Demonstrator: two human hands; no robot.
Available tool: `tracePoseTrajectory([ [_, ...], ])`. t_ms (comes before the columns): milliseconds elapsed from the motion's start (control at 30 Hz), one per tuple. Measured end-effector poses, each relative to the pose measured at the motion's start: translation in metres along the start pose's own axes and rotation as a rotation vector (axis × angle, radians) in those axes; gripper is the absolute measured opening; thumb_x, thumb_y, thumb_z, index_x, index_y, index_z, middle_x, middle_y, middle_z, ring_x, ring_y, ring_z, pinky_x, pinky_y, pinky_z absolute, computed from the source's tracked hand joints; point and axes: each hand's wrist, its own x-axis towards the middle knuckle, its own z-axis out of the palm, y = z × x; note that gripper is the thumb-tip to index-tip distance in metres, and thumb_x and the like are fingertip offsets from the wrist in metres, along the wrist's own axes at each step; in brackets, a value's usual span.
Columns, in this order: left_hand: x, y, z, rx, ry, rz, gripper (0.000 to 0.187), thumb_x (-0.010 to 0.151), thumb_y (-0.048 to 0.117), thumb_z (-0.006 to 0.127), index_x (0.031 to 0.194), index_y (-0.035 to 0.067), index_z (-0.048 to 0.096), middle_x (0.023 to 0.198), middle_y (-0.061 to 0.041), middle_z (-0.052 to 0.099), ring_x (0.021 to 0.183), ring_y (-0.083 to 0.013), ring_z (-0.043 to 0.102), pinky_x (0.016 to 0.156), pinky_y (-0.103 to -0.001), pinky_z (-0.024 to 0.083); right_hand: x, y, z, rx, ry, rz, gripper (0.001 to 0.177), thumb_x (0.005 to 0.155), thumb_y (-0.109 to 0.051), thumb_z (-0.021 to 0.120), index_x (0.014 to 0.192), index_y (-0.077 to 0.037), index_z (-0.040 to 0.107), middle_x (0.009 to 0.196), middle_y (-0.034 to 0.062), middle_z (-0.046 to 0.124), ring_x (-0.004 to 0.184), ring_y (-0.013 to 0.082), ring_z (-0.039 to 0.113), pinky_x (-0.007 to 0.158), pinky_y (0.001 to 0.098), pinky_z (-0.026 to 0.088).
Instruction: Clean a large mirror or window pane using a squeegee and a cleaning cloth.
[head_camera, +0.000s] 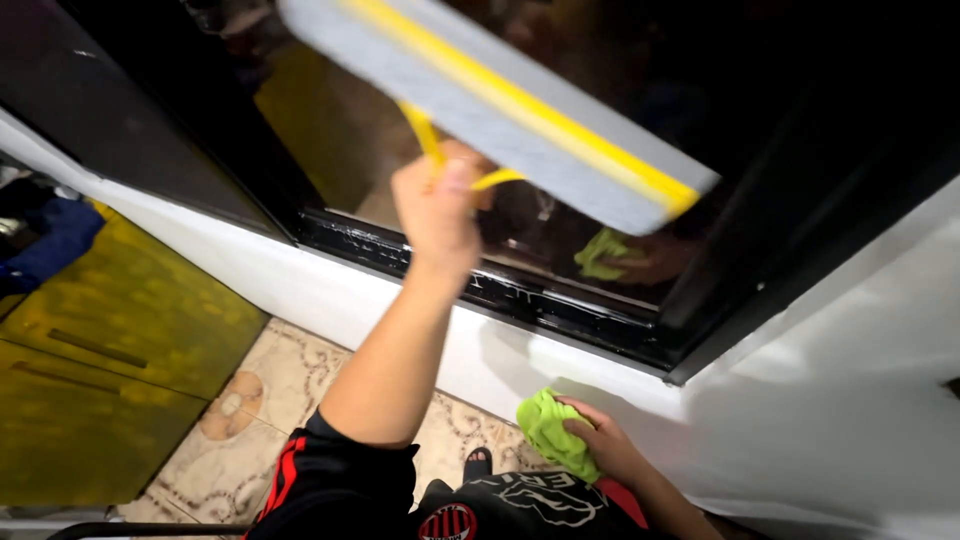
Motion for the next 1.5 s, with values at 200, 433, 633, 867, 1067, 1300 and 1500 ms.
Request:
tracePoseTrajectory([
  [200, 0.007, 0.024, -0.034, 0.064, 0.012, -0.015, 0.061, 0.103, 0.055, 0.053, 0.079, -0.001, 0.061, 0.067, -0.009, 0.059, 0.059, -0.0158, 0.055, 0.058, -0.030, 0.043, -0.005, 0.003, -0.003, 0.020, -0.036, 0.022, 0.047, 0.096, -0.013, 0.058, 0.142, -0.011, 0.060, 0.112, 0.0120, 0.074, 0.092, 0.0189, 0.073, 0.079, 0.0310, 0.061],
  [433, -0.015, 0.010, -0.097, 0.012, 0.241, 0.024, 0.054, 0.102, 0.052, 0.052, 0.081, 0.002, 0.056, 0.064, -0.011, 0.054, 0.057, -0.0200, 0.053, 0.052, -0.032, 0.042, 0.003, -0.005, 0.001, 0.035, -0.048, 0.087, 0.049, 0.095, -0.015, 0.057, 0.144, -0.011, 0.058, 0.111, 0.0168, 0.076, 0.090, 0.0227, 0.075, 0.076, 0.0318, 0.062],
  [633, -0.044, -0.008, -0.177, -0.031, 0.445, -0.143, 0.051, 0.103, 0.052, 0.045, 0.082, 0.007, 0.055, 0.068, -0.010, 0.054, 0.056, -0.0195, 0.051, 0.052, -0.033, 0.042, 0.015, -0.023, 0.022, -0.031, -0.055, 0.125, 0.050, 0.095, -0.018, 0.057, 0.144, -0.014, 0.057, 0.112, 0.0186, 0.077, 0.090, 0.0243, 0.077, 0.076, 0.0331, 0.064],
  [867, -0.055, -0.020, -0.248, -0.050, 0.483, -0.197, 0.052, 0.105, 0.051, 0.044, 0.083, 0.006, 0.056, 0.063, -0.010, 0.051, 0.055, -0.0206, 0.049, 0.051, -0.033, 0.041, 0.064, -0.007, 0.019, -0.212, -0.030, 0.099, 0.051, 0.096, -0.024, 0.059, 0.145, -0.014, 0.056, 0.114, 0.0178, 0.079, 0.097, 0.0259, 0.077, 0.085, 0.0337, 0.062],
  [1067, -0.013, -0.006, -0.292, 0.066, 0.451, -0.044, 0.050, 0.100, 0.055, 0.047, 0.092, 0.007, 0.059, 0.072, -0.012, 0.058, 0.059, -0.0224, 0.052, 0.056, -0.036, 0.043, 0.107, -0.035, 0.064, -0.288, -0.037, 0.005, 0.048, 0.095, -0.019, 0.061, 0.142, -0.009, 0.060, 0.124, 0.0116, 0.075, 0.109, 0.0216, 0.071, 0.096, 0.0334, 0.055],
  [1300, -0.113, -0.077, -0.313, 0.038, 0.115, -0.345, 0.052, 0.100, 0.052, 0.046, 0.119, 0.006, 0.058, 0.103, -0.006, 0.061, 0.095, -0.0174, 0.059, 0.086, -0.031, 0.050, 0.165, -0.047, 0.089, -0.459, -0.125, -0.266, 0.042, 0.096, -0.012, 0.062, 0.137, -0.002, 0.064, 0.132, 0.0109, 0.070, 0.118, 0.0195, 0.064, 0.102, 0.0307, 0.048],
  [1500, -0.184, -0.059, -0.289, 0.445, -0.097, -0.330, 0.032, 0.100, 0.013, 0.068, 0.128, 0.001, 0.057, 0.114, -0.010, 0.066, 0.108, -0.0172, 0.065, 0.098, -0.033, 0.053, 0.160, -0.082, 0.126, -0.524, -0.139, -0.220, 0.042, 0.095, -0.010, 0.060, 0.136, -0.002, 0.063, 0.139, 0.0105, 0.067, 0.126, 0.0179, 0.062, 0.106, 0.0297, 0.046],
])
